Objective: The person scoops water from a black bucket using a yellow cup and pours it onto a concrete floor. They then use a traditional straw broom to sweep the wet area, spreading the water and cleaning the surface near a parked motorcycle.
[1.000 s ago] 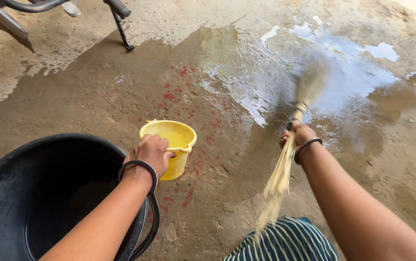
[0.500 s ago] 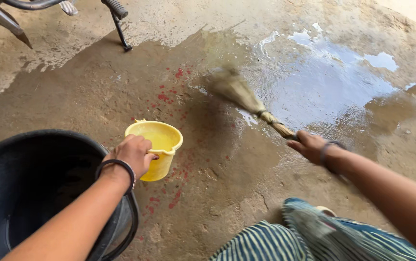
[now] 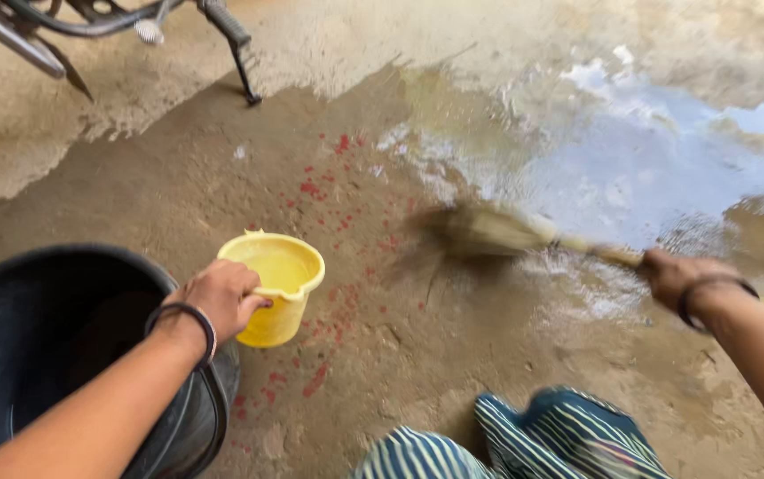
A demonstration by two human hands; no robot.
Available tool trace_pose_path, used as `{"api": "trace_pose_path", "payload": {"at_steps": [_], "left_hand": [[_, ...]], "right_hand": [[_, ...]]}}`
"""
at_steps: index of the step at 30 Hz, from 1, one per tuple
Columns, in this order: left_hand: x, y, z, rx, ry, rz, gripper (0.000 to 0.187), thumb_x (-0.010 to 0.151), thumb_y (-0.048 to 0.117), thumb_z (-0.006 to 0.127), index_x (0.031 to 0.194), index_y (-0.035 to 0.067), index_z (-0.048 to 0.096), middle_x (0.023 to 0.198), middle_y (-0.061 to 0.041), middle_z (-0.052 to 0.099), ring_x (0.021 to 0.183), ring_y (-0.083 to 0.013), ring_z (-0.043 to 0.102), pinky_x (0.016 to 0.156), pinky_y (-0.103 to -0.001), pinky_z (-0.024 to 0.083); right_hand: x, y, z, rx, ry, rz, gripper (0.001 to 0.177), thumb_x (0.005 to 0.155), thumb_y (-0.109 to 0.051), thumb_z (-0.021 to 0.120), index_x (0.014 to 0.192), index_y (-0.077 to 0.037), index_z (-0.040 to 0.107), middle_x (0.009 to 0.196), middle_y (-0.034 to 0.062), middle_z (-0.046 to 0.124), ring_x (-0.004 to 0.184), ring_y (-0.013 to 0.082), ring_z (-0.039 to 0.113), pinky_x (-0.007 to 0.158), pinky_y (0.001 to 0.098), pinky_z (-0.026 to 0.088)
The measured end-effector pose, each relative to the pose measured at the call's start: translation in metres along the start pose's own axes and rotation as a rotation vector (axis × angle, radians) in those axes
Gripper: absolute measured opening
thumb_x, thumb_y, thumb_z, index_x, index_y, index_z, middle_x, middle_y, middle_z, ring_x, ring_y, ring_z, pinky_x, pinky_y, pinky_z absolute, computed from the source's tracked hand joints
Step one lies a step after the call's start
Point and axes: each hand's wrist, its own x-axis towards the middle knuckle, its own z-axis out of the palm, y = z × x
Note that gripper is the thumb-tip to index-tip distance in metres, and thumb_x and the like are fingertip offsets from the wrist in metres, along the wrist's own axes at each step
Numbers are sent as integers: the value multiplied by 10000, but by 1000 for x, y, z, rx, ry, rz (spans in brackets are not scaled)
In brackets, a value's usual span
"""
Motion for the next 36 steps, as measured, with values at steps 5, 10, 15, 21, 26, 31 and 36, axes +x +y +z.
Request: {"api": "trace_pose_path", "payload": {"at_steps": [5,10,15,21,26,31,36], "left_hand": [[2,1,-1,17,-11,-6,242,784,330,790,810,100,716,921,-98,715,992,-316,660,867,-443,540],[0,6,-7,-3,-7,-57,240,773,317,799,831,99,718,942,-105,705,999,-314,657,854,-438,540],[1,5,-7,2,5,-30,260,782,332,804,826,91,716,935,-97,714,1005,-303,659,879,-424,538],[-1,4,-6,7,27,-28,250,767,315,809,821,87,720,935,-109,711,1001,-317,656,865,-436,532],[0,3,-7,-1,-1,-68,261,773,323,809,812,86,706,937,-111,710,982,-318,662,860,-434,537],[3,1,-7,6,20,-70,267,770,325,810,796,82,702,928,-113,716,983,-324,663,849,-440,538],[-1,-7,2,7,25,-26,261,741,335,814,806,99,722,914,-115,720,970,-326,666,847,-438,538]], "right_hand": [[26,-57,-19,322,136,178,492,1094,-535,372,1339,-152,562,1025,153,741,906,274,694,774,496,500],[-1,-131,3,537,219,-274,469,1014,-531,460,1302,-182,583,1009,245,730,933,418,701,833,524,536],[-37,-179,1,200,86,-597,379,1039,-499,438,1226,-193,562,840,122,713,703,288,681,651,463,525],[10,-178,-7,227,-27,-386,314,1060,-433,469,1269,-232,589,780,17,656,594,134,553,550,344,458],[77,-134,-26,455,-65,-46,444,1092,-460,468,1293,-107,647,784,38,625,624,136,450,527,326,363],[49,-112,-23,563,49,-94,447,1091,-466,435,1272,-101,619,757,83,659,615,195,523,506,360,423],[-6,-65,8,197,102,-479,368,1054,-482,405,1190,-193,587,759,123,715,626,281,681,596,431,529]]}}
